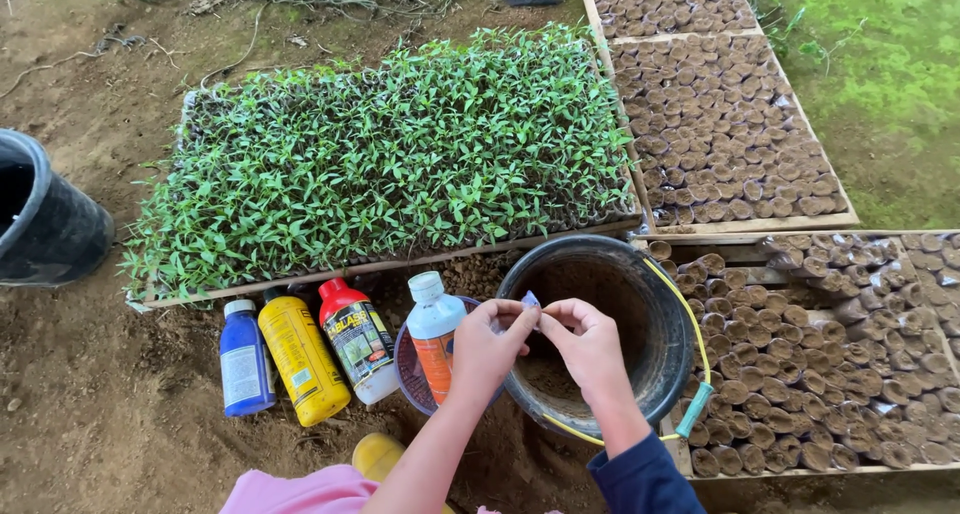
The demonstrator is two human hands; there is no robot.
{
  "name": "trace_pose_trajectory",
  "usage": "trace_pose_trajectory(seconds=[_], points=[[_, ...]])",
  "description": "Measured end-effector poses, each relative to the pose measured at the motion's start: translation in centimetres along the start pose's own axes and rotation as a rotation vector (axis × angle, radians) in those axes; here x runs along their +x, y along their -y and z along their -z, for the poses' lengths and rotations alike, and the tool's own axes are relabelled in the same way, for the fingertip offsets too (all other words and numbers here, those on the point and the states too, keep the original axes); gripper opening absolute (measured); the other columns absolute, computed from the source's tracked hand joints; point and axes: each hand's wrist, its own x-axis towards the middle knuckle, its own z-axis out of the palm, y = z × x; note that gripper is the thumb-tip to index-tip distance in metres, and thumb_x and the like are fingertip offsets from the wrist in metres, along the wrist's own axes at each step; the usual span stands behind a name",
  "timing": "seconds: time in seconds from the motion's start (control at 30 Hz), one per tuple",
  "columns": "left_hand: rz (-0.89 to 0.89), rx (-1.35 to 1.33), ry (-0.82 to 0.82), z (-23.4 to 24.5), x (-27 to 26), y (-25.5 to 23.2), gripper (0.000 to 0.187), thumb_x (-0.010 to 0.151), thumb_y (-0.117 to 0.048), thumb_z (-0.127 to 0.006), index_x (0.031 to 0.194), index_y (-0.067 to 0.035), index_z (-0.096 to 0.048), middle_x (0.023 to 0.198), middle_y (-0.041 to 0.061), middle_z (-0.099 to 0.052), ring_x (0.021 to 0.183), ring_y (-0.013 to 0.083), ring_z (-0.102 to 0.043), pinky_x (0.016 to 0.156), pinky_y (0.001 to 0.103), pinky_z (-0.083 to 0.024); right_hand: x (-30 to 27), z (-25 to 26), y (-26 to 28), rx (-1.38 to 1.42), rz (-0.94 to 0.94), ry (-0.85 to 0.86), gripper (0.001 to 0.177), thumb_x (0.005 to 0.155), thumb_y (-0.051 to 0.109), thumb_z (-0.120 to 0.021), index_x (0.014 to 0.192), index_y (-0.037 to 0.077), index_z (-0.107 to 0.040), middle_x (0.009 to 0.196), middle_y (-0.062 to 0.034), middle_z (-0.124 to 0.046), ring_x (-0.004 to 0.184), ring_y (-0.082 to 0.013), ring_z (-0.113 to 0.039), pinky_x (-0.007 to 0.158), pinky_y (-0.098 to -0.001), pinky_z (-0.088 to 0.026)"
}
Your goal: The person fills small biodegradable seedling pots with soil from a bucket, places them into a wooden tray, and occasionally pours liquid from a bottle into a small container. The person repeats this process throughout the video.
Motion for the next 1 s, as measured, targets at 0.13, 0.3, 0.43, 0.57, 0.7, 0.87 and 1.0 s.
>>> trace_pose_trajectory(seconds=[0.13, 0.3, 0.43, 0.57, 0.7, 0.87, 1.0], points=[[-0.043, 0.142, -0.03, 1.1, -1.0, -1.3, 0.017, 0.091, -0.028, -0.074, 0.1, -0.015, -0.08, 0.072, -0.002, -0.078, 0.069, 0.0123, -0.075, 0.07, 0.026, -0.057, 0.6, 0.1, -0.5, 0.016, -0.024, -0.045, 0.011, 0.084, 0.014, -0.08, 0.095, 0.01, -0.08, 0.085, -0.0048, -0.078, 0.083, -0.0104, -0.066, 0.079, -0.0302, -0.054], [-0.183, 0.381, -0.085, 1.1, -0.8, -0.4, 0.009, 0.086, -0.023, -0.076, 0.094, -0.021, -0.077, 0.089, -0.001, -0.08, 0.097, 0.027, -0.075, 0.084, 0.042, -0.058, 1.9, 1.1, -1.1, -0.082, -0.031, -0.086, 0.01, 0.08, 0.019, -0.082, 0.089, 0.017, -0.078, 0.077, -0.001, -0.077, 0.074, -0.0074, -0.067, 0.072, -0.0272, -0.055], [-0.327, 0.453, -0.096, 0.4, 0.3, 2.1, 0.011, 0.086, -0.013, -0.075, 0.089, -0.023, -0.077, 0.084, -0.003, -0.08, 0.091, 0.0236, -0.076, 0.082, 0.038, -0.061, 2.1, 1.2, -0.7, -0.143, -0.069, -0.03, 0.008, 0.08, 0.02, -0.081, 0.088, 0.019, -0.078, 0.074, 0.0013, -0.077, 0.073, -0.0069, -0.069, 0.07, -0.0254, -0.055], [-0.536, 0.519, -0.111, 0.3, 1.0, 3.6, 0.022, 0.093, -0.011, -0.067, 0.1, -0.026, -0.081, 0.097, -0.004, -0.079, 0.088, 0.0247, -0.076, 0.077, 0.037, -0.063, 2.7, 1.6, -0.8, -0.03, -0.088, 0.165, 0.01, 0.091, 0.016, -0.071, 0.095, 0.011, -0.079, 0.083, -0.006, -0.079, 0.078, -0.0115, -0.069, 0.07, -0.0249, -0.057], [-0.572, 0.554, -0.102, 0.6, 0.8, 3.5, 0.024, 0.095, -0.007, -0.066, 0.108, -0.017, -0.082, 0.103, 0.003, -0.078, 0.084, 0.0269, -0.076, 0.073, 0.038, -0.064, 6.7, 0.9, -7.7, -0.152, -0.067, 0.202, 0.024, 0.091, 0.014, -0.07, 0.109, -0.001, -0.077, 0.096, -0.0199, -0.077, 0.086, -0.0235, -0.072, 0.074, -0.0331, -0.061], [-0.581, 0.635, -0.092, 0.4, 1.8, 4.2, 0.023, 0.093, -0.006, -0.068, 0.109, -0.015, -0.081, 0.108, 0.003, -0.075, 0.083, 0.0269, -0.077, 0.072, 0.038, -0.065, 10.3, -2.4, -15.9, -0.618, 0.261, 0.215, 0.038, 0.088, 0.008, -0.063, 0.126, 0.005, -0.068, 0.116, -0.0206, -0.07, 0.114, -0.0393, -0.066, 0.098, -0.0486, -0.056], [-0.553, 0.73, -0.069, 0.3, 2.7, 4.8, 0.024, 0.09, -0.006, -0.069, 0.11, -0.013, -0.08, 0.113, 0.003, -0.072, 0.083, 0.0296, -0.077, 0.072, 0.04, -0.066, 9.1, -3.7, -14.9, -0.86, 0.517, 0.238, 0.05, 0.077, -0.001, -0.066, 0.127, -0.004, -0.06, 0.126, -0.0277, -0.061, 0.116, -0.0467, -0.062, 0.101, -0.0513, -0.053]])
